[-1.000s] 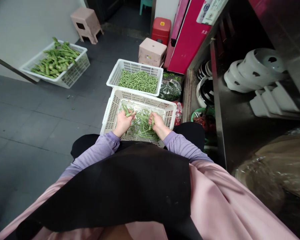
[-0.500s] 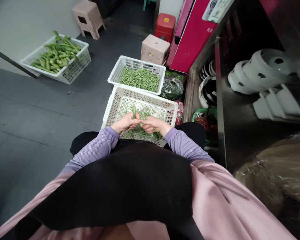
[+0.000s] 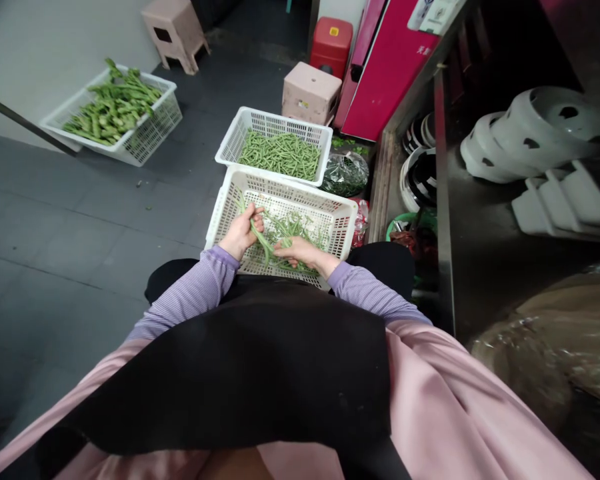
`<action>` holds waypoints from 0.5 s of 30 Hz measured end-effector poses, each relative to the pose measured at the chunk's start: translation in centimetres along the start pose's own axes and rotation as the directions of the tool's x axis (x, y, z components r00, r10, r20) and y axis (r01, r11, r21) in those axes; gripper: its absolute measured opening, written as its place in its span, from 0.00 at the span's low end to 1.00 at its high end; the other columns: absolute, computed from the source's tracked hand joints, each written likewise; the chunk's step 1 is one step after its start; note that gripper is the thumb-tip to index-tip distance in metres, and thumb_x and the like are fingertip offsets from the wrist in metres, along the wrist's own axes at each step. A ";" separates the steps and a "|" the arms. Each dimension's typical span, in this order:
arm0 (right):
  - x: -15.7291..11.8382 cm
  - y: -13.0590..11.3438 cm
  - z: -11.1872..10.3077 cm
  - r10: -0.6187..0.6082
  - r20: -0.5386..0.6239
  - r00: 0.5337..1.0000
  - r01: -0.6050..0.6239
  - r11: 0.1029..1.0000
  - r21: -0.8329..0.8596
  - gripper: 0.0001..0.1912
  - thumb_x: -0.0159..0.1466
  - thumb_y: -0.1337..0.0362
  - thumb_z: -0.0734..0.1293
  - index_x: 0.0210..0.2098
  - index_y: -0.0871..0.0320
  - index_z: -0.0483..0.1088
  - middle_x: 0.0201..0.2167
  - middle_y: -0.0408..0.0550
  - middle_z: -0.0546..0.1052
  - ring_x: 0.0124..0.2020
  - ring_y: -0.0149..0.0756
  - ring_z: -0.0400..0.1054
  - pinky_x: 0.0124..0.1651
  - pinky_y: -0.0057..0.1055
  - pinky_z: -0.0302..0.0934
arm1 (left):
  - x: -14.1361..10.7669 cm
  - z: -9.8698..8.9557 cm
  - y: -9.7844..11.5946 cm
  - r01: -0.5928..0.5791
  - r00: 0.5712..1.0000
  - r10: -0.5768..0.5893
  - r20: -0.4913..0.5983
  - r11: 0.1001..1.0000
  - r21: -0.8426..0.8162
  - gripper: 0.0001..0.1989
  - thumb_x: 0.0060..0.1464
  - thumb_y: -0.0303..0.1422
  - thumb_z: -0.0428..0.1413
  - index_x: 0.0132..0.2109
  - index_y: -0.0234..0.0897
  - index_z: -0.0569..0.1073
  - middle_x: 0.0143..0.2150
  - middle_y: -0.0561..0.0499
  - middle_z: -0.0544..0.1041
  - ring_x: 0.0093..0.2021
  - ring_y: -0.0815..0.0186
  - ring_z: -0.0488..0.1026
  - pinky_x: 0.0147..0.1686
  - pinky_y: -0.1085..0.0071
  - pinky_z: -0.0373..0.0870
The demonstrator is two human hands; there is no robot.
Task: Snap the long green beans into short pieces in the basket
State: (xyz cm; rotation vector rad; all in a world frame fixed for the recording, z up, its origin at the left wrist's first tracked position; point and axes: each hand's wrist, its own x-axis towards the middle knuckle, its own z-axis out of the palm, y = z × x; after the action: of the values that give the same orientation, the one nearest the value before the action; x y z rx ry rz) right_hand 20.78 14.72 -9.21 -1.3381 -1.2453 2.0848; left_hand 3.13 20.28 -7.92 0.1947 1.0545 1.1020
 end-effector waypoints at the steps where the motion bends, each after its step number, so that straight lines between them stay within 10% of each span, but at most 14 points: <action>1: 0.0 0.4 0.6 0.006 0.031 1.000 -0.005 1.000 -0.014 0.20 0.51 0.54 0.79 0.30 0.56 0.67 0.14 0.33 0.60 0.14 0.24 0.50 0.17 0.24 0.49 | 0.2 -0.1 -0.1 -0.012 1.000 0.012 -0.014 1.000 -0.013 0.17 0.65 0.42 0.54 0.33 0.33 0.69 0.19 0.60 0.57 0.16 0.78 0.53 0.15 0.80 0.53; 6: -0.4 1.0 0.6 -0.047 0.046 0.998 0.047 0.999 0.007 0.20 0.52 0.51 0.77 0.25 0.56 0.65 0.13 0.33 0.58 0.15 0.24 0.49 0.18 0.26 0.47 | 1.0 -0.9 -0.5 -0.164 0.980 0.177 -0.092 0.977 0.137 0.18 0.63 0.43 0.57 0.30 0.36 0.66 0.19 0.59 0.59 0.17 0.75 0.56 0.18 0.78 0.56; 11: 0.7 2.3 -1.4 -0.024 -0.229 0.973 -0.045 0.956 -0.291 0.17 0.55 0.57 0.75 0.22 0.55 0.63 0.12 0.36 0.60 0.15 0.27 0.52 0.19 0.28 0.50 | 0.0 -1.4 -0.7 -0.461 0.858 0.509 0.069 0.703 0.541 0.19 0.57 0.36 0.63 0.25 0.37 0.64 0.19 0.57 0.60 0.20 0.73 0.60 0.19 0.75 0.54; 15: 1.4 3.3 -3.1 0.025 -0.421 0.906 -0.239 0.853 -0.464 0.21 0.55 0.59 0.76 0.19 0.54 0.61 0.11 0.37 0.58 0.14 0.28 0.52 0.19 0.30 0.49 | -0.9 -1.0 -1.1 -0.425 0.896 0.418 0.151 0.705 0.567 0.20 0.58 0.44 0.61 0.26 0.38 0.66 0.18 0.56 0.59 0.19 0.73 0.60 0.18 0.74 0.54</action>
State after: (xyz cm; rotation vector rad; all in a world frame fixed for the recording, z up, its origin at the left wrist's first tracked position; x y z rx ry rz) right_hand 23.28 15.37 -13.17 -2.0152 -1.6024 1.4766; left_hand 3.04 18.71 -8.54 0.9917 1.3638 1.1402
